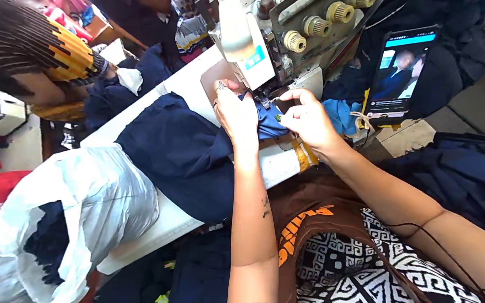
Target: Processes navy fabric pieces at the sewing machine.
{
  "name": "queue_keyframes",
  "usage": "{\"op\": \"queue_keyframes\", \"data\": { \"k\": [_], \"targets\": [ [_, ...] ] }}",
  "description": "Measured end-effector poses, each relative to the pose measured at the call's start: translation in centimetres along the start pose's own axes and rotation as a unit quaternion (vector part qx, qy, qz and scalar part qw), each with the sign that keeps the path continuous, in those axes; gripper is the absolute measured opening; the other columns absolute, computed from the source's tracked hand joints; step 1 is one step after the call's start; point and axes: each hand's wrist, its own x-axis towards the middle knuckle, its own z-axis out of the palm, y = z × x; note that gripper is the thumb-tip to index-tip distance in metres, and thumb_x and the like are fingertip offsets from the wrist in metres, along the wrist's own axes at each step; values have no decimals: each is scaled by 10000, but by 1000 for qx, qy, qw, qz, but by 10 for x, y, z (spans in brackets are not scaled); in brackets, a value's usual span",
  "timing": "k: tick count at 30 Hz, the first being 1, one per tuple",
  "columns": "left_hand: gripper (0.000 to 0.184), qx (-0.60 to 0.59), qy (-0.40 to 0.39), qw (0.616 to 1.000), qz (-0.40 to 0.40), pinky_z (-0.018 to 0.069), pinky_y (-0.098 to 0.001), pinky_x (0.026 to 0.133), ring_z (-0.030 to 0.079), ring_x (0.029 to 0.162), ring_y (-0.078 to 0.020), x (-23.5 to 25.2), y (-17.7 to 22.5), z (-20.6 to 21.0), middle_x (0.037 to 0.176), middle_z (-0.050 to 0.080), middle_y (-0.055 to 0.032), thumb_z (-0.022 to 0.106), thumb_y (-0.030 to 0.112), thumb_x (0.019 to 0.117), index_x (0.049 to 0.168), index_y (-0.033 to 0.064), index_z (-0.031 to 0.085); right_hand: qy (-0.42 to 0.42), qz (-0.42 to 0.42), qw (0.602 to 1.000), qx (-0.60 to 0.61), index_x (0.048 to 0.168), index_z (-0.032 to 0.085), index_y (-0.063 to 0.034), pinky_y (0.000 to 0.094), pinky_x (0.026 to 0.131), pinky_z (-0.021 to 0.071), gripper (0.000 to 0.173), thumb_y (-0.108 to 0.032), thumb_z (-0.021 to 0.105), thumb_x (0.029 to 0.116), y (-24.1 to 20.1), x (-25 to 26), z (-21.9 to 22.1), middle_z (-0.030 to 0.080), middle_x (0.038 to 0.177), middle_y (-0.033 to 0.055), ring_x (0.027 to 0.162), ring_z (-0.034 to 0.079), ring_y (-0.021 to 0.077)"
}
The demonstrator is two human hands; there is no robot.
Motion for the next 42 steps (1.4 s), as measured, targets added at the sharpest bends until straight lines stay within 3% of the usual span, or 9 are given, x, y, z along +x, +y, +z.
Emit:
{"op": "queue_keyframes", "data": {
  "k": [14,17,20,22,26,28,34,37,42],
  "targets": [
    [392,-42,0,998,46,512,-374,918,651,1004,-190,18,-8,5,1075,685,-130,743,123,857,1198,-16,608,46,-7,999,-1,1150,529,-3,221,463,500,312,12,719,903,0,6,13,522,578,15,448,531,70],
    [495,-92,7,994,63,535,-322,927,660,1016,-163,15,-15,5,1137,663,-142,742,134,878,1300,-32,543,25,-36,992,-118,1138,583,-32,288,493,519,241,-49,688,922,-5,8,9,555,636,41,501,554,121],
    [481,-164,21,982,90,546,-328,939,654,1081,-187,-3,-29,0,1248,626,-182,644,155,984,1385,-51,477,14,-181,919,-349,1246,685,-148,486,606,555,281,-141,647,968,-15,9,7,705,787,98,671,685,275],
    [447,-216,73,971,77,560,-291,910,657,1052,-136,-10,-35,1,1223,623,-143,618,95,973,1371,-48,471,-25,-265,845,-465,1292,687,-185,490,617,558,292,-230,622,1010,-16,16,13,716,826,99,723,704,297],
    [403,-267,147,948,87,542,-279,924,629,1078,-144,-24,-38,1,1207,600,-160,605,-14,948,1319,-94,472,-100,-324,774,-534,1093,716,-98,470,577,520,152,-164,611,1005,-28,23,25,663,883,156,711,668,335],
    [368,-249,167,946,118,528,-279,931,615,1097,-153,-32,-42,0,1217,593,-174,596,-12,947,1288,-105,491,-94,-346,791,-496,1024,739,-108,437,577,527,123,-140,631,972,-30,24,28,662,1013,158,715,659,294],
    [392,-153,185,940,241,478,-374,978,584,1182,-287,-46,-53,-1,1205,633,-251,742,19,846,1183,-120,599,-124,-228,953,-154,951,675,51,414,693,506,135,-75,626,946,-37,34,22,647,819,152,769,627,232],
    [428,-198,140,922,303,492,-351,1016,602,1185,-244,-42,-53,8,1219,628,-234,723,-6,836,1201,-144,548,-129,-202,971,-7,1040,594,80,271,640,486,149,21,662,921,-38,39,21,598,859,126,722,561,130],
    [151,-179,86,911,363,498,-335,1007,646,1116,-186,-25,-62,-12,1114,699,-170,633,19,967,1060,-93,674,-166,-197,965,-50,1223,566,70,301,676,552,304,51,636,928,-56,36,6,666,1042,170,752,632,147]
  ]
}}
